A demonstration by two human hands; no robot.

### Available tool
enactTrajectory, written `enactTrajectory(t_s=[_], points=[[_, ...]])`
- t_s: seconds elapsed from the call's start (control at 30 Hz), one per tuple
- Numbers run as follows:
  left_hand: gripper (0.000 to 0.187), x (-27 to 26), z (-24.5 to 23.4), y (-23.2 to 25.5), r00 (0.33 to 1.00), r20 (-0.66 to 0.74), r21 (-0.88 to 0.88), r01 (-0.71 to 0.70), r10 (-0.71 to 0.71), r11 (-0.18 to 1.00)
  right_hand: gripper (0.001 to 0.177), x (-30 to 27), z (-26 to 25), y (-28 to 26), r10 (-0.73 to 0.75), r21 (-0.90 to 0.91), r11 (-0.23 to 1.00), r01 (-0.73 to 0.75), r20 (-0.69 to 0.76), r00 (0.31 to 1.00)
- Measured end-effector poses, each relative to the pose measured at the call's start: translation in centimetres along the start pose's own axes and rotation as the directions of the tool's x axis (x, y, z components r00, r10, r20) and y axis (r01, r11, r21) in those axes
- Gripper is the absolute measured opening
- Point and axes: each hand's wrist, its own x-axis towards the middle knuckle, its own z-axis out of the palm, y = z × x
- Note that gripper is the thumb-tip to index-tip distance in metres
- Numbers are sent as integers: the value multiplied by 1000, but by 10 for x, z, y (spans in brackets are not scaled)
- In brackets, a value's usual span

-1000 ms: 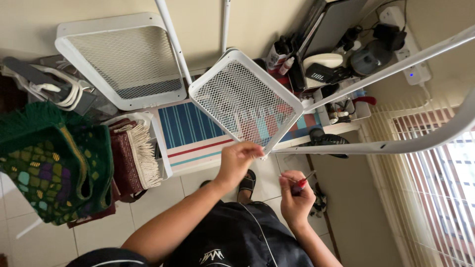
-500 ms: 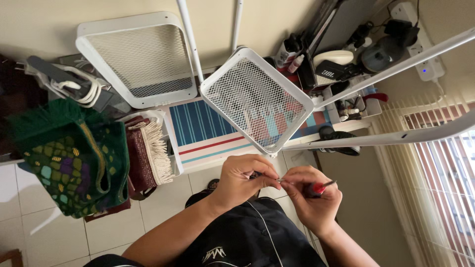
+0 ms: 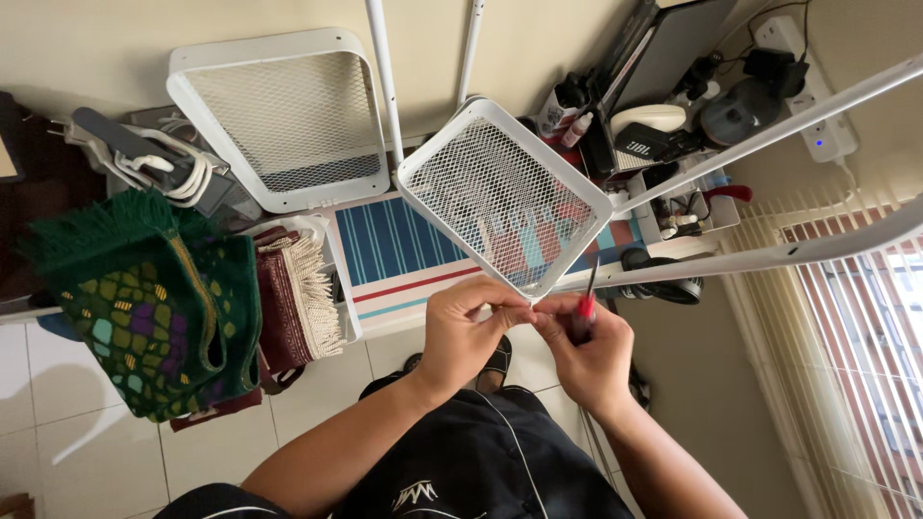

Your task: The person assembles a white metal shelving unit by attaching mesh baskets and vertical poles using a red screwdriver. They secure multiple joints and add plastic feet to the base, then attach a horizontal support bar to complete the frame.

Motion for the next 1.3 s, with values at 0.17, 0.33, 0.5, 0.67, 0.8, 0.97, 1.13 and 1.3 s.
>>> enactTrajectory(t_s=[0.17, 0.33, 0.5, 0.67, 0.8, 0.97, 1.13, 1.3], points=[[18, 1, -4, 5, 967, 23, -24, 256, -256, 966, 12, -6, 3, -14, -364, -2, 931, 365, -74, 929], [22, -1, -1, 4, 904, -40, -145, 416, -425, 898, 13, -4, 12, -22, -543, -186, 836, 517, -137, 829], [10, -4, -6, 6, 998, -63, 76, 21, -17, 997, 8, -6, 18, 0, 67, 272, 960, -70, 21, 998], [8, -14, -18, 9, 996, 90, -42, 4, 0, 999, 23, -13, 15, 17, 277, 575, 674, -465, 387, 880], [9, -25, -18, 12, 996, 63, -79, 67, -62, 995, 20, -19, 16, 20, 299, 666, 442, -601, 522, 799], [15, -35, -19, 19, 978, 21, -255, 206, -207, 945, 13, -32, 25, 25, 213, 767, 388, -510, 464, 860], [17, -41, -24, 27, 987, -21, -71, 158, -160, 985, 12, -38, 32, 24, 196, 710, 590, -384, 336, 921], [17, -48, -30, 36, 994, 10, 0, 108, -108, 994, 12, -41, 35, 13, 178, 681, 627, -378, 348, 921]])
